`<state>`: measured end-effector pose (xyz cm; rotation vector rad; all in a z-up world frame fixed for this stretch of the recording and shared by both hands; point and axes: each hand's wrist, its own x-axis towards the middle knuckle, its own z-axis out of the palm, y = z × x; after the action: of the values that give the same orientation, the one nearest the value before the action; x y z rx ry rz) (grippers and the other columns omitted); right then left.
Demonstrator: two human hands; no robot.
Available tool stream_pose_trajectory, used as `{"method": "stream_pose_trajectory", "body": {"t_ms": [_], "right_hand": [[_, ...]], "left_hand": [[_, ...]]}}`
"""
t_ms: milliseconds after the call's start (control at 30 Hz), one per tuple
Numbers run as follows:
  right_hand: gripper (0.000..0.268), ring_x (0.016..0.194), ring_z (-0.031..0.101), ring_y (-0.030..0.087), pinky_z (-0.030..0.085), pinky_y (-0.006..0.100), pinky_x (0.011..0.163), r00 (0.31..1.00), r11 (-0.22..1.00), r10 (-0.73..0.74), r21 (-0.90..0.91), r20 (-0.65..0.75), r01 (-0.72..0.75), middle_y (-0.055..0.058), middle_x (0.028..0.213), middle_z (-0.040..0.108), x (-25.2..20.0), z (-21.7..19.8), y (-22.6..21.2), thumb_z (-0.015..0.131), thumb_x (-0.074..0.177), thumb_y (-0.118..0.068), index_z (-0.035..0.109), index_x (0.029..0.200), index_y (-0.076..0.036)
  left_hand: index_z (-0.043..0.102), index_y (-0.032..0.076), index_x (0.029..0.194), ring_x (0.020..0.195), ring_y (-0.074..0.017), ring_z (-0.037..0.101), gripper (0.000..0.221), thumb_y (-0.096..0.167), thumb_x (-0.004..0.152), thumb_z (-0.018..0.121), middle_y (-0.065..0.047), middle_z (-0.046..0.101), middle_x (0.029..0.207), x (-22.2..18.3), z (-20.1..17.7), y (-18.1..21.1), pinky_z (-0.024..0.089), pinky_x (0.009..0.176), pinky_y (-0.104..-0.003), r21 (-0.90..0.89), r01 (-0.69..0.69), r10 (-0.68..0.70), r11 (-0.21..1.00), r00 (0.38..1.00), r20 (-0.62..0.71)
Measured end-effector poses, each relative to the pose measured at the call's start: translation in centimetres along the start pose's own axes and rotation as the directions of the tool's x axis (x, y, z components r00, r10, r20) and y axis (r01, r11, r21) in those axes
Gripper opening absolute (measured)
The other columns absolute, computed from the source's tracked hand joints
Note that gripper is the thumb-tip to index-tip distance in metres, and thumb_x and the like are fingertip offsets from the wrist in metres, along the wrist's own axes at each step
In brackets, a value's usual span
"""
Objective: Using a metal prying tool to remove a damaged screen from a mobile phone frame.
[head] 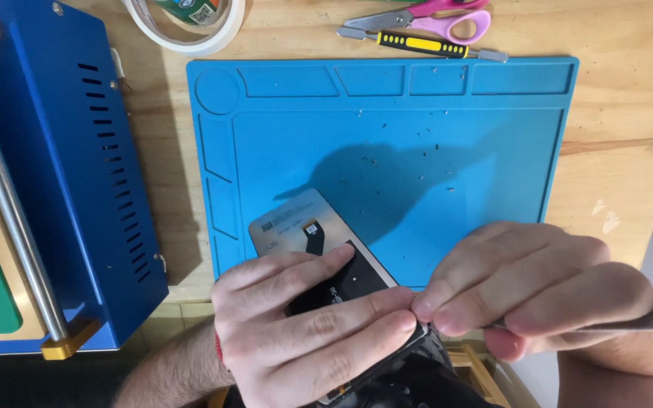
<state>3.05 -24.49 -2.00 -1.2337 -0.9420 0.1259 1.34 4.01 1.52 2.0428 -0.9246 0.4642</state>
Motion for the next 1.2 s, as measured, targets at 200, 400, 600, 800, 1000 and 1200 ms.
{"method": "stream_pose_trajectory", "body": {"t_ms": [200,400,600,800,1000,1200], "right_hand": [[0.024,0.104,0.093,0.026,0.093,0.039,0.09,0.977,0.983,0.11,0.165,-0.18,-0.08,0.016,0.116,0.084,0.0,1.1,0.4,0.07,0.111,-0.007,0.065,0.134,-0.007],[0.018,0.082,0.095,0.029,0.092,0.039,0.074,0.896,0.968,0.244,0.04,-0.372,-0.247,0.019,0.099,0.084,-0.6,1.7,-0.4,0.068,0.108,-0.014,0.057,0.12,-0.009],[0.018,0.062,0.085,0.026,0.076,0.029,0.055,0.799,0.893,0.34,-0.096,-0.495,-0.44,0.022,0.076,0.073,2.2,2.5,0.0,0.055,0.106,-0.008,0.038,0.108,-0.003],[0.02,0.071,0.084,0.028,0.073,0.03,0.06,0.754,0.858,0.435,-0.027,-0.492,-0.513,0.023,0.084,0.074,2.0,2.5,1.6,0.057,0.11,-0.008,0.038,0.114,-0.003],[0.021,0.069,0.082,0.031,0.071,0.032,0.062,0.746,0.833,0.453,-0.065,-0.489,-0.549,0.027,0.087,0.074,2.0,2.7,2.4,0.058,0.11,-0.007,0.038,0.114,-0.001],[0.018,0.078,0.083,0.031,0.075,0.034,0.069,0.75,0.828,0.457,-0.08,-0.479,-0.556,0.024,0.088,0.07,1.6,2.6,3.2,0.057,0.112,-0.004,0.041,0.118,0.0]], "left_hand": [[0.083,0.016,0.114,0.076,-0.0164,0.081,0.027,0.019,0.114,0.056,0.0,0.089,0.113,-0.4,0.5,0.5,0.059,0.074,-0.028,-0.155,0.157,-0.152,0.975,0.987,0.047],[0.081,0.009,0.108,0.08,-0.0181,0.091,0.008,0.014,0.103,0.076,-0.004,0.088,0.104,1.1,1.0,1.6,0.064,0.066,-0.027,-0.438,0.474,-0.445,0.764,0.878,0.174],[0.084,0.009,0.107,0.09,-0.0116,0.088,0.015,0.019,0.097,0.079,-0.005,0.089,0.105,2.3,1.7,0.8,0.068,0.078,-0.021,-0.456,0.753,-0.68,0.474,0.642,0.355],[0.085,0.006,0.105,0.071,-0.0046,0.065,0.015,0.016,0.095,0.085,-0.001,0.083,0.085,0.4,3.4,-0.1,0.055,0.061,-0.021,-0.477,0.814,-0.791,0.331,0.515,0.33],[0.085,0.005,0.105,0.068,-0.0049,0.056,0.016,0.018,0.096,0.084,0.004,0.073,0.076,-0.5,3.9,-0.9,0.049,0.059,-0.023,-0.487,0.825,-0.808,0.288,0.483,0.339],[0.084,0.005,0.103,0.067,-0.0052,0.06,0.017,0.021,0.097,0.082,0.002,0.076,0.076,-0.7,4.1,-1.6,0.051,0.058,-0.023,-0.473,0.822,-0.798,0.317,0.5,0.335]]}}
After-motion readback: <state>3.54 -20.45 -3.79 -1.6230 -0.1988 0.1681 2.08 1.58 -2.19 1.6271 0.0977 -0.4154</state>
